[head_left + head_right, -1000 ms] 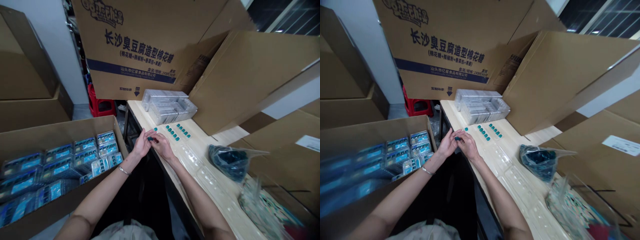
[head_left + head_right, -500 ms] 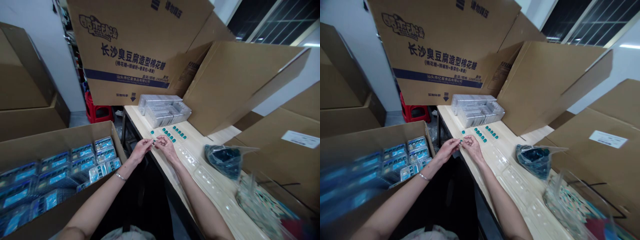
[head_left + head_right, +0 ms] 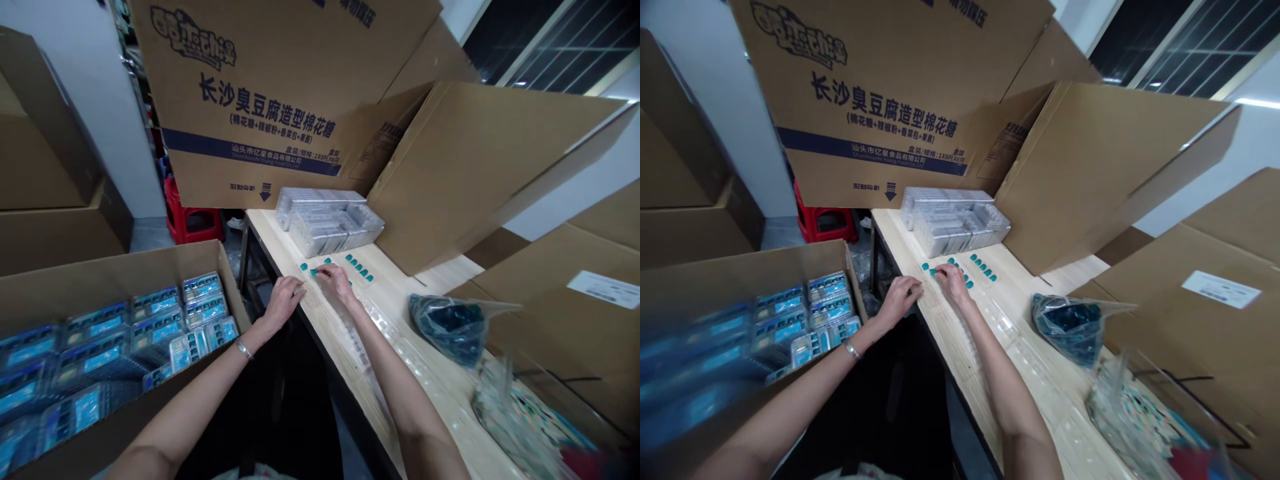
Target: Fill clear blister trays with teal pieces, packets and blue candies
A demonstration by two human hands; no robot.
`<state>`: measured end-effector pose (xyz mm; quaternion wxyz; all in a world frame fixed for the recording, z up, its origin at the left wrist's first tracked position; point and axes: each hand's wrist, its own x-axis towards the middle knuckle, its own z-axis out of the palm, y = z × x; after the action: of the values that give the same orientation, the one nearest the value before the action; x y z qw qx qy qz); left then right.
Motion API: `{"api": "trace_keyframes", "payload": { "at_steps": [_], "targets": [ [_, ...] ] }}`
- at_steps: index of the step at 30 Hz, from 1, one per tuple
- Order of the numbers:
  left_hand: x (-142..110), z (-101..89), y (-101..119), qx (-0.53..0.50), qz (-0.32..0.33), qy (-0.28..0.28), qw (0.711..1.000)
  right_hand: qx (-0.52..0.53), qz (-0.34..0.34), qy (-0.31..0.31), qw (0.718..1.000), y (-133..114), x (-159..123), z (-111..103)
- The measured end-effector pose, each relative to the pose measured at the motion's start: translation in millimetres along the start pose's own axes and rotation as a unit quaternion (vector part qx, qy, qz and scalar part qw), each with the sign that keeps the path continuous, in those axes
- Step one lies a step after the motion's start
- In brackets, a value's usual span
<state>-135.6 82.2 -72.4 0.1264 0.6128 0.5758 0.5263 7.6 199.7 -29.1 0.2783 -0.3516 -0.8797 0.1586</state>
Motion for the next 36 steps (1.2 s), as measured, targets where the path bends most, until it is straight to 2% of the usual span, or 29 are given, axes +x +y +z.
{"api": "trace_keyframes", "payload": {
  "at_steps": [3, 6, 10, 14, 18, 22, 25, 28, 31, 33, 36],
  "targets": [
    [-2.9, 1.5, -6.3, 0.051, 0.035, -0.045, 0.997, -0.026, -0.02, -0.049, 0.998, 12.6, 15.4, 6.3],
    [-4.3, 3.9, -11.6, 0.051, 0.04, -0.054, 0.996, -0.045, -0.041, -0.076, 0.995, 16.2, 21.1, 10.4],
    [-2.5, 5.1, -15.5, 0.05, 0.033, -0.063, 0.996, -0.103, -0.078, -0.121, 0.984, 11.3, 23.4, 7.2],
    [-1.2, 4.3, -14.6, 0.065, 0.011, -0.068, 0.996, -0.157, -0.086, -0.169, 0.969, 0.4, 22.9, 4.4],
    [-0.3, 4.5, -15.0, 0.066, 0.01, -0.071, 0.995, -0.179, -0.046, -0.167, 0.968, -7.5, 21.9, 13.4],
    [1.6, 7.0, -20.8, 0.068, 0.015, -0.062, 0.996, -0.196, -0.012, -0.141, 0.97, -16.0, 21.7, 26.1],
    [3.4, 8.2, -26.8, 0.081, 0.029, -0.073, 0.994, -0.204, 0.004, -0.113, 0.972, -28.1, 15.5, 23.5],
    [10.0, 6.4, -28.0, 0.097, 0.061, -0.065, 0.991, -0.197, -0.001, -0.061, 0.978, -42.4, -6.5, 2.1],
    [27.1, 5.0, -11.9, 0.08, 0.104, -0.048, 0.99, -0.162, -0.016, -0.004, 0.987, -55.5, -52.1, -37.7],
    [41.5, 9.7, 13.6, 0.052, 0.123, -0.075, 0.988, -0.141, 0.005, 0.038, 0.989, -63.9, -95.8, -69.9],
    [56.6, 33.3, 72.1, -0.015, 0.102, -0.171, 0.98, -0.122, 0.055, 0.115, 0.984, -76.4, -171.2, -114.8]
  ]
}}
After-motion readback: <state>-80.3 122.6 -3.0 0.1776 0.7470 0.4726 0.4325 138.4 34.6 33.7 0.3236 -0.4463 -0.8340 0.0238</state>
